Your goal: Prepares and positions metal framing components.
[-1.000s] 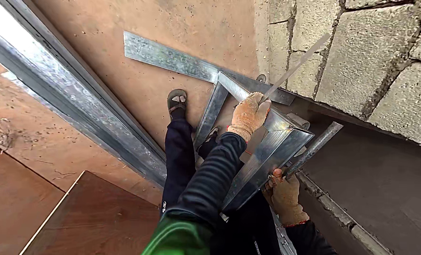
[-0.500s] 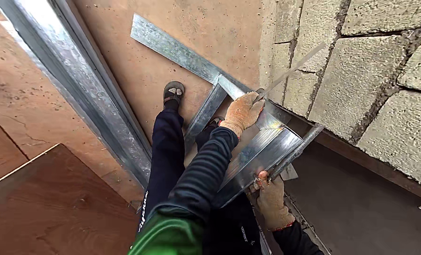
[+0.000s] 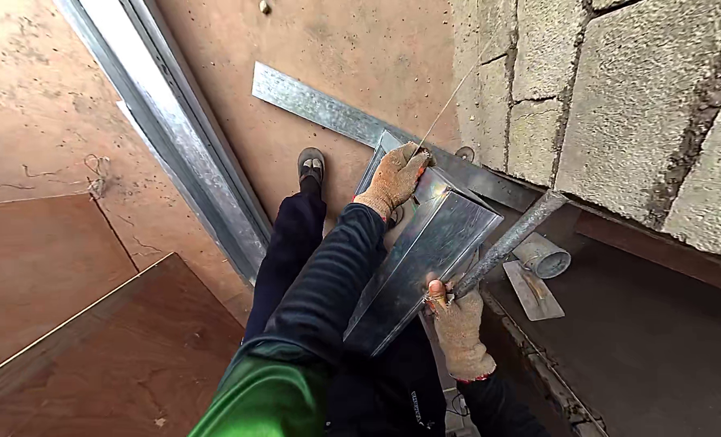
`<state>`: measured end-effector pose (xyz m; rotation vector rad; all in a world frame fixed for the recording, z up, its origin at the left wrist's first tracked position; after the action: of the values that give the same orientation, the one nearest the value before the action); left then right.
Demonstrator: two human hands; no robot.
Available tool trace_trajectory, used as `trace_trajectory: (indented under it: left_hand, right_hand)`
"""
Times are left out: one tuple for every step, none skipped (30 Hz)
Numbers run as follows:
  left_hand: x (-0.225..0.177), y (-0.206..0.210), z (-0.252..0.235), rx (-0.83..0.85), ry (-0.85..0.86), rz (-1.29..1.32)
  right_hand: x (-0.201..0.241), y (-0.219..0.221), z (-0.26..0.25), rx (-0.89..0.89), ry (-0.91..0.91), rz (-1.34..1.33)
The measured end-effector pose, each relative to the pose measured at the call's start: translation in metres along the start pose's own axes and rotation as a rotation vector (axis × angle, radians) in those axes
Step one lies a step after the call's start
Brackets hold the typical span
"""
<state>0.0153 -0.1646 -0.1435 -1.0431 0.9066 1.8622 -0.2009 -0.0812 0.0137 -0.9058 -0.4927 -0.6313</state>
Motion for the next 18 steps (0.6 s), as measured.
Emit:
trace_trajectory:
  left_hand:
    - [0.001,0.0,0.0,0.005,0.005,0.005]
    - [0.0,-0.002,-0.001,0.013,0.002,0.003]
    - [-0.002,-0.005,-0.002,0.03,-0.008,0.005]
    - [-0.003,-0.009,-0.005,0.058,-0.008,0.003]
    - [-0.003,-0.013,-0.009,0.086,0.002,-0.002]
    - [-0.002,-0.017,-0.009,0.113,0.006,-0.012]
    - [-0.002,-0.02,-0.007,0.131,-0.005,-0.018]
    - [-0.002,-0.023,-0.006,0.135,-0.009,-0.021]
    - [-0.003,-0.025,-0.005,0.138,-0.021,-0.022]
    - [-0.003,-0.026,-0.005,0.128,-0.03,-0.023]
    - [-0.003,-0.027,-0.006,0.113,-0.037,-0.025]
    - [-0.001,-0.027,-0.005,0.106,-0.047,-0.026]
    - [0.0,-0.028,-0.004,0.11,-0.059,-0.031]
    - [0.0,-0.029,-0.004,0.112,-0.068,-0.028]
    - [0.0,-0.031,-0.004,0.11,-0.078,-0.022]
    - [-0.001,-0.032,-0.004,0.107,-0.088,-0.014]
    - [0.0,-0.032,-0.004,0.1,-0.089,-0.009]
    - [0.0,-0.033,-0.006,0.095,-0.085,-0.004]
  right_hand:
    - [-0.004,-0.009,-0.004,0.001,-0.044,0.097]
    - [-0.007,-0.019,-0.009,0.012,-0.077,0.197]
    - [-0.006,-0.031,-0.014,0.029,-0.107,0.284]
    - [-0.002,-0.042,-0.021,0.039,-0.131,0.364]
    - [0.004,-0.054,-0.029,0.045,-0.147,0.458]
    - [0.013,-0.067,-0.037,0.049,-0.14,0.566]
    - [0.026,-0.08,-0.047,0.062,-0.128,0.676]
    - [0.041,-0.091,-0.058,0.075,-0.134,0.777]
    - [0.057,-0.098,-0.069,0.078,-0.173,0.866]
    - [0.071,-0.104,-0.082,0.092,-0.218,0.927]
    - [0.083,-0.11,-0.094,0.127,-0.251,0.961]
    - [0.093,-0.115,-0.107,0.167,-0.273,0.985]
    - [0.103,-0.12,-0.119,0.199,-0.29,1.012]
    - [0.112,-0.122,-0.133,0.217,-0.304,1.051]
    - [0.122,-0.121,-0.146,0.224,-0.313,1.098]
    - [0.131,-0.12,-0.158,0.231,-0.311,1.152]
    - [0.141,-0.116,-0.169,0.239,-0.31,1.215]
    - [0.149,-0.111,-0.18,0.255,-0.319,1.284]
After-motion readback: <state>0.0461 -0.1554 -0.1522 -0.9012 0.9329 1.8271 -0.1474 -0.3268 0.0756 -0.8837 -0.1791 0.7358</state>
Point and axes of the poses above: each hand's wrist, its own z-axis away from the middle knuckle, its own y-axis out of the palm, x = y × z, the point moved 2 cm from there along -z, towards the middle knuckle, and after that the axes turned 9 degrees about z, right-handed, at the moved point
